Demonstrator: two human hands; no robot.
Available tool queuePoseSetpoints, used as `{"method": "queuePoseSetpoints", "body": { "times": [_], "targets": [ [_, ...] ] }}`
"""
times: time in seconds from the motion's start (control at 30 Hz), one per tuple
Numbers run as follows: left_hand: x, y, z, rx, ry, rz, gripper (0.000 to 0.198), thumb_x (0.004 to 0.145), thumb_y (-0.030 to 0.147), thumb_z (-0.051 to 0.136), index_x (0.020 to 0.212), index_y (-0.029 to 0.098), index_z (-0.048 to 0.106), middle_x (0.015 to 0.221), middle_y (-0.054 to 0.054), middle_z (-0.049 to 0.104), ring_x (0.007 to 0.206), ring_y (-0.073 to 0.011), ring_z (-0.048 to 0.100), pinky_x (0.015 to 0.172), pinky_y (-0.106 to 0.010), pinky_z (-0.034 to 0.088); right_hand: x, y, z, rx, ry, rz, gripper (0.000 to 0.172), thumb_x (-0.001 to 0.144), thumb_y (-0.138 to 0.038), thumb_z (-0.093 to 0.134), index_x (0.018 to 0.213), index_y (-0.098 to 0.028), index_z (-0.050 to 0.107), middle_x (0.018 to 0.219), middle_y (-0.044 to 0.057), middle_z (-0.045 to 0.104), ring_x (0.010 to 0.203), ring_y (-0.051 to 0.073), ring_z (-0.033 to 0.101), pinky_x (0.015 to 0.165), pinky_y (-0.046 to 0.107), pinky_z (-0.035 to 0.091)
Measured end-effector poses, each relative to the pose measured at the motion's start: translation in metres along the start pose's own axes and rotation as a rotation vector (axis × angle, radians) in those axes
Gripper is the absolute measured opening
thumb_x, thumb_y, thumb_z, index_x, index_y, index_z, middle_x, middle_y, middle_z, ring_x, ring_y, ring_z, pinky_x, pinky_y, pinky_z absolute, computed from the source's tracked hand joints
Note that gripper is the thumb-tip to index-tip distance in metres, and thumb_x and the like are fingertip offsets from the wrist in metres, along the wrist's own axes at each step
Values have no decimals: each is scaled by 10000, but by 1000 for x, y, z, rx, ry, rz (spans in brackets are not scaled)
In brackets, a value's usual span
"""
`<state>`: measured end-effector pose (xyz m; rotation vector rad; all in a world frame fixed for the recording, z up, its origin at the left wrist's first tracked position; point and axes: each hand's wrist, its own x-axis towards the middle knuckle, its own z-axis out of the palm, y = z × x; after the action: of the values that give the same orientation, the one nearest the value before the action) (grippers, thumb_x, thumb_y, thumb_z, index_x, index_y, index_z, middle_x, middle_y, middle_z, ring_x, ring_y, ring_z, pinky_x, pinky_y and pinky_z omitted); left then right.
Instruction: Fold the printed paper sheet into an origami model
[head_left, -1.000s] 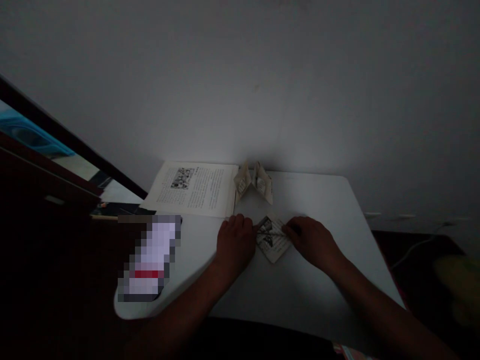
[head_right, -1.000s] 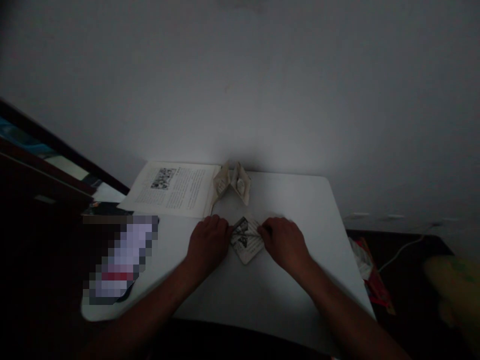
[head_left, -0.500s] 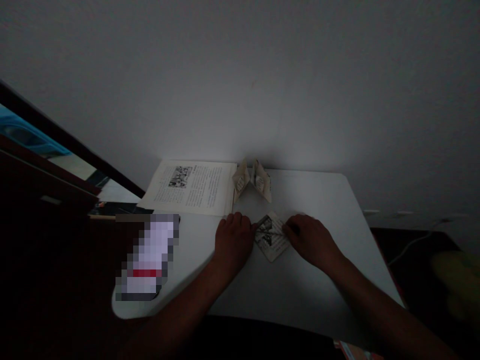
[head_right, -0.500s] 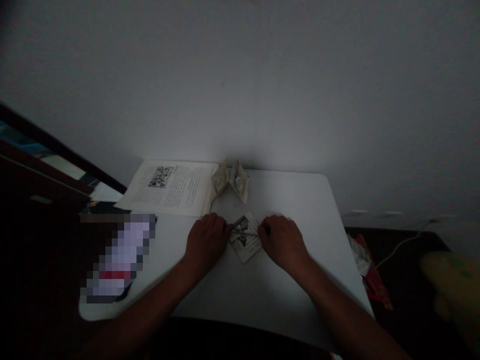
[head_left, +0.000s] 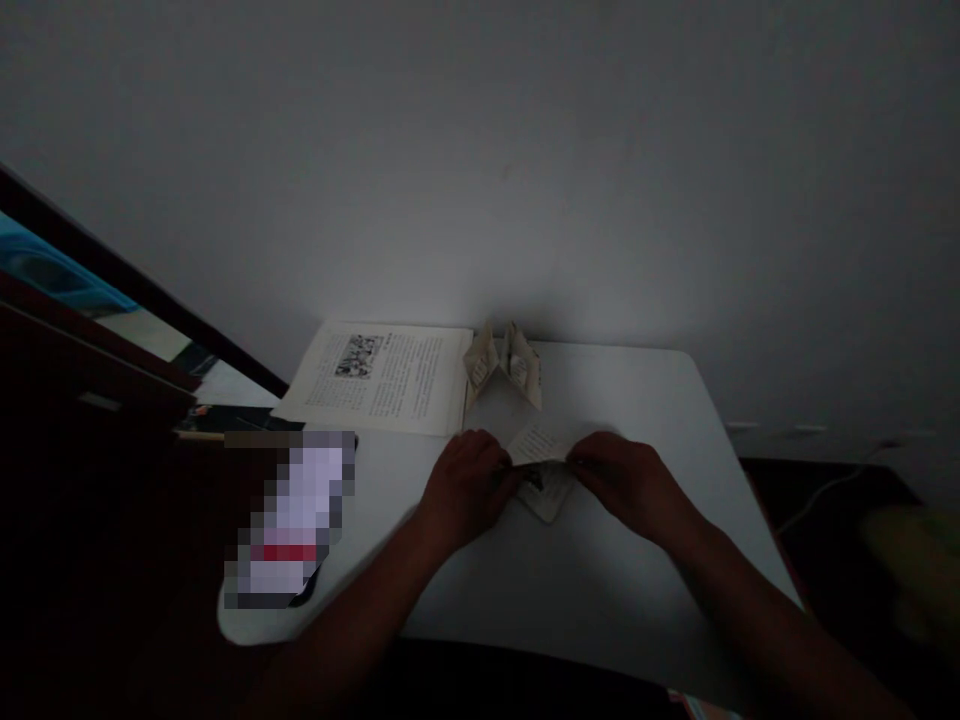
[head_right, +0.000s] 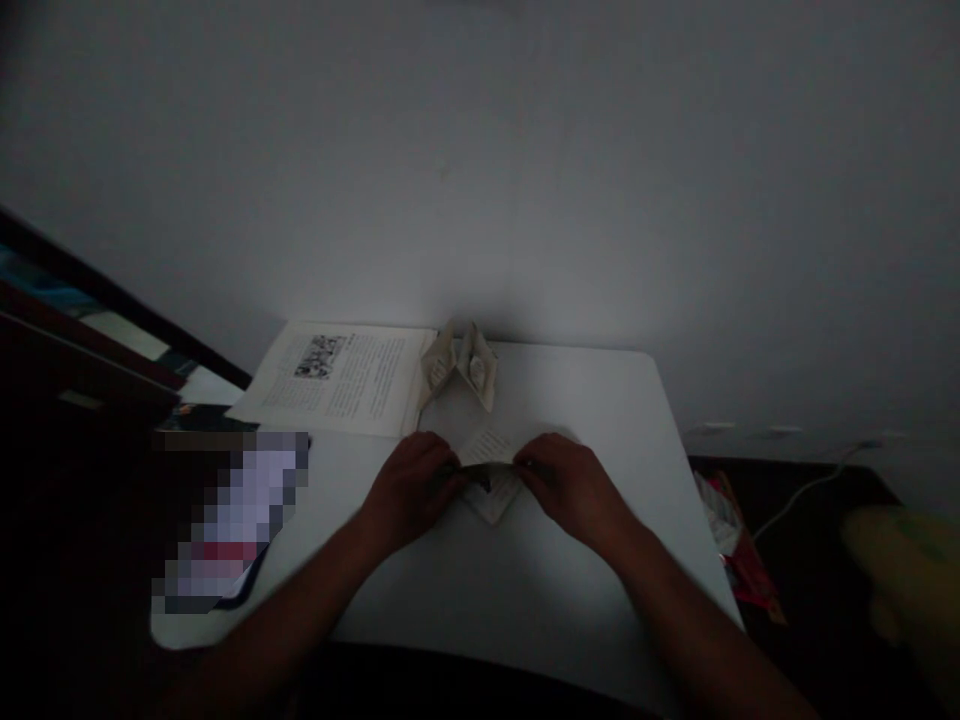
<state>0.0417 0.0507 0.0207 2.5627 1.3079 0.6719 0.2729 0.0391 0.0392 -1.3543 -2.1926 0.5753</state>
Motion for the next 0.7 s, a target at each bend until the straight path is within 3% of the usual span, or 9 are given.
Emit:
{"method": "queuePoseSetpoints", "body": {
  "times": [0.13, 0.3, 0.47, 0.7],
  "targets": [
    [-3, -8, -3, -63, -11, 73, 110, 815, 247, 553, 866, 169, 610, 861, -57, 587, 825, -186, 520, 757, -347, 414, -2, 4, -1, -53, -21, -112, 138, 838, -229, 550, 904, -200, 668, 910, 60, 669, 850, 182, 605, 757, 319, 489],
    [-2, -13, -4, -30, -10, 49, 122, 818, 266, 561, 819, 182, 650, 792, -49, 589, 766, -177, 524, 721, -340, 416, -2, 4, -2, -155, -36, -116, 168, 853, -265, 546, 912, -204, 690, 913, 62, 675, 859, 192, 598, 771, 332, 475],
    [-1, -13, -7, -3, -14, -37, 172, 802, 325, 592, 717, 187, 651, 747, -34, 592, 751, -169, 523, 719, -324, 412, 0, -1, -5, -213, -78, -40, 183, 878, -275, 514, 893, -211, 684, 882, 43, 664, 830, 180, 578, 770, 326, 409],
    [4, -2, -4, 222, -55, -157, 283, 890, 349, 443, 753, 175, 620, 798, -55, 590, 789, -190, 503, 740, -345, 372, 9, -8, 4, -382, -78, 136, 262, 912, -291, 431, 800, -186, 643, 798, 37, 625, 807, 183, 545, 730, 313, 320]
  ]
}}
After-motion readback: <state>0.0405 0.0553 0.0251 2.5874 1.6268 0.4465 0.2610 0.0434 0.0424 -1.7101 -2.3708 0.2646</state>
